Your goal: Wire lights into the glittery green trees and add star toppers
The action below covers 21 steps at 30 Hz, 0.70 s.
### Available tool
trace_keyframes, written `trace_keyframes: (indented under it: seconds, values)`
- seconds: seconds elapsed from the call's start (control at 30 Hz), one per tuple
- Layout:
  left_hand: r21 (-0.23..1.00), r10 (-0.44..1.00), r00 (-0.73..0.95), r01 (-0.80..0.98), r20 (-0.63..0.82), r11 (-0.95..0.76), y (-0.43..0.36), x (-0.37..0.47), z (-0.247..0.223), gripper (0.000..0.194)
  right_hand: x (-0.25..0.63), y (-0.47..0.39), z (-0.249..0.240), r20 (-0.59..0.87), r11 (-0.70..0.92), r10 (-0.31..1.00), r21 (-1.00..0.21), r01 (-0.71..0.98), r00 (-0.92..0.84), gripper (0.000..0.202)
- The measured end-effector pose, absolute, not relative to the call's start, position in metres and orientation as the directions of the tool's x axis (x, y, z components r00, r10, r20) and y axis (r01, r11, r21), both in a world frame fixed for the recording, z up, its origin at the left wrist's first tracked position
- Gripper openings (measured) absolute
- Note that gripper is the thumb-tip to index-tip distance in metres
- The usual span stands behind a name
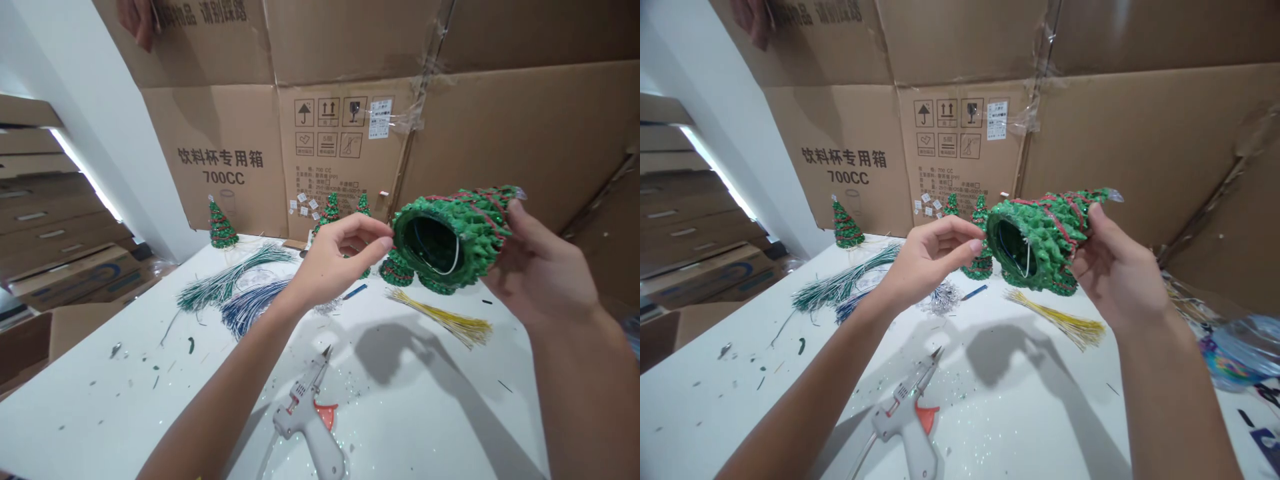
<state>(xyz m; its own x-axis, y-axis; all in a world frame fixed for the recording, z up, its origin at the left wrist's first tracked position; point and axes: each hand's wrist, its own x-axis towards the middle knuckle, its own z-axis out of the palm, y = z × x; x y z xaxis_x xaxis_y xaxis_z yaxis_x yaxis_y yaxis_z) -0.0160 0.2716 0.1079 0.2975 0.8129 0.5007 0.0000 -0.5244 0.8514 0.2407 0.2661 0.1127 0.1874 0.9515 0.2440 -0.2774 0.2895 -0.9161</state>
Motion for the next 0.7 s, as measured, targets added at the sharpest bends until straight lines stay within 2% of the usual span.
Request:
trace_keyframes:
  seconds: [0.1,0.2,0.37,0.5,0.7]
  values:
    - [0.839,0.78,0.378,0.018,0.498,-0.544,0.266,-0.014,0.109,0.023,0.236,0.264,0.118,0.168,0.234,0.959,-0.924,-0.302,0.229,0.033]
    - [0.851,0.772,0.418,-0.007,0.479,-0.524,0.261,-0.013,0.112,0.028,0.23,0.262,0.119,0.216,0.262,0.96,-0.92,-0.293,0.178,0.034]
    - [0.937,0.79,0.516,-0.085,0.332,-0.339,0.258,-0.013,0.116,0.036,0.223,0.262,0.117,0.264,0.284,0.959,-0.908,-0.308,0.107,0.028]
    - [0.957,0.773,0.565,-0.141,0.289,-0.255,0.259,-0.012,0.114,0.029,0.222,0.263,0.115,0.261,0.283,0.959,-0.911,-0.299,0.113,0.023]
    - [0.951,0.79,0.532,-0.13,0.306,-0.281,0.258,-0.012,0.113,0.027,0.225,0.264,0.113,0.27,0.297,0.953,-0.921,-0.252,0.136,0.022]
